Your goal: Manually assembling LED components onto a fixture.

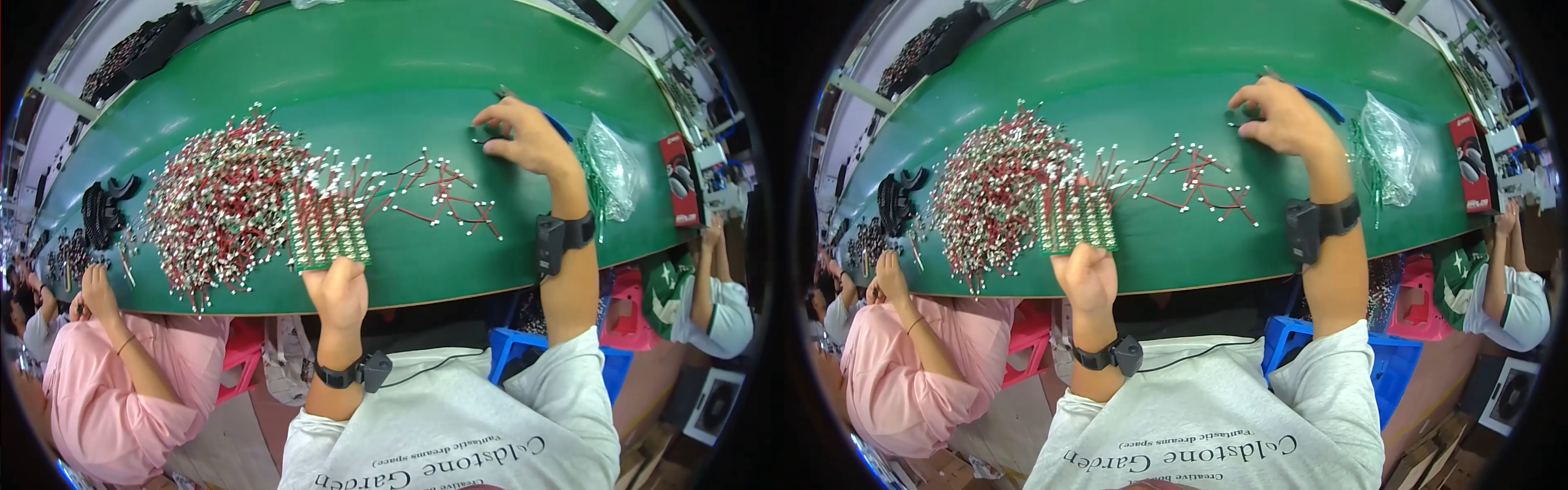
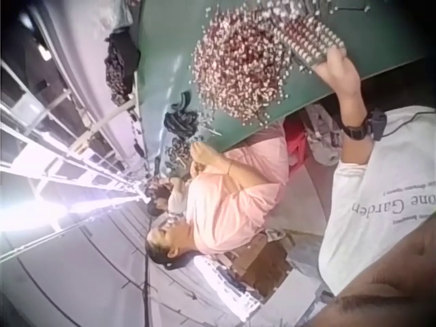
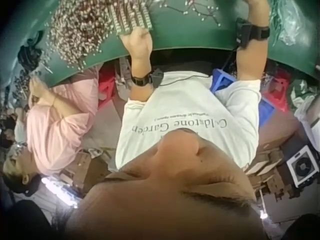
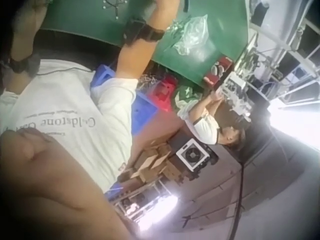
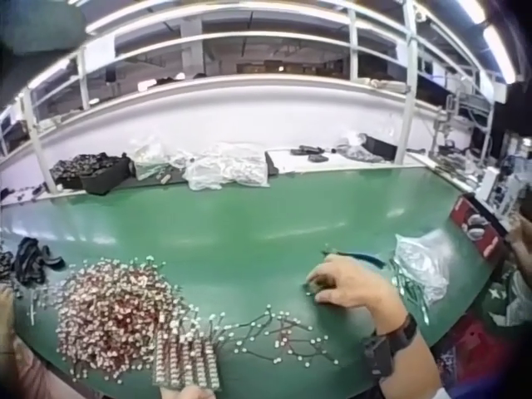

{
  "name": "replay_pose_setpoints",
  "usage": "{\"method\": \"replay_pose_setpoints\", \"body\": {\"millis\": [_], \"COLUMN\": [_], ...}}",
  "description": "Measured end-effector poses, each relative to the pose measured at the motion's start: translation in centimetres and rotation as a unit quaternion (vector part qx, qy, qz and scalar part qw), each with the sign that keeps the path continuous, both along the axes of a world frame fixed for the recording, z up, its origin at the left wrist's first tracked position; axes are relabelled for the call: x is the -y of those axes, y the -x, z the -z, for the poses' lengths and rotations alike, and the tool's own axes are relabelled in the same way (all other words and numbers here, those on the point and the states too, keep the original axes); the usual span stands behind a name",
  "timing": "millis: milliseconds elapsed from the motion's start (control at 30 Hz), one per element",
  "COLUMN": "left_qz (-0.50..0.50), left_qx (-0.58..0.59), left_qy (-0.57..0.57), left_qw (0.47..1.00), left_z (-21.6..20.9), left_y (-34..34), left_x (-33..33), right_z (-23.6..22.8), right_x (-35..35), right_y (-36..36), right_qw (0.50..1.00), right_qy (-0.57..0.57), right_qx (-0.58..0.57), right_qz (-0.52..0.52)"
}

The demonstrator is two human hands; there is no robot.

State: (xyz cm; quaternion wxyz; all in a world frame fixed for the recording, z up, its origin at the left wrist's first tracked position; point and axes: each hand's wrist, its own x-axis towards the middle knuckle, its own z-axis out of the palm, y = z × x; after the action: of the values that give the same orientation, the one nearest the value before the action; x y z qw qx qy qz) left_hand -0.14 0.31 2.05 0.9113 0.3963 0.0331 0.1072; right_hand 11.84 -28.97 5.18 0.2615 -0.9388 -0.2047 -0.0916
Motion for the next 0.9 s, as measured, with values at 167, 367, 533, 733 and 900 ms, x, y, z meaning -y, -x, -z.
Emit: {"method": "replay_pose_setpoints", "body": {"millis": [167,367,533,733,900], "left_qz": [0.012,0.028,0.008,-0.006,-0.015], "left_qx": [-0.011,0.011,0.009,-0.015,-0.008], "left_qy": [-0.008,-0.022,-0.016,0.003,0.005], "left_qw": [1.0,0.999,1.0,1.0,1.0], "left_z": [0.8,3.0,1.9,0.3,0.9], "left_y": [0.2,0.2,0.1,0.1,0.2], "left_x": [-0.6,-1.5,-0.7,-0.2,-0.5], "right_z": [0.3,1.2,1.6,-0.1,-0.9], "right_x": [-0.9,-2.0,-1.7,-4.3,-6.2], "right_y": [-0.8,-0.5,-1.2,-0.4,0.8], "right_qw": [0.987,0.999,0.999,0.915,0.854], "right_qy": [-0.022,-0.042,-0.014,-0.35,-0.425], "right_qx": [-0.153,0.012,-0.047,-0.196,-0.275], "right_qz": [0.044,-0.012,0.011,-0.05,-0.12]}}
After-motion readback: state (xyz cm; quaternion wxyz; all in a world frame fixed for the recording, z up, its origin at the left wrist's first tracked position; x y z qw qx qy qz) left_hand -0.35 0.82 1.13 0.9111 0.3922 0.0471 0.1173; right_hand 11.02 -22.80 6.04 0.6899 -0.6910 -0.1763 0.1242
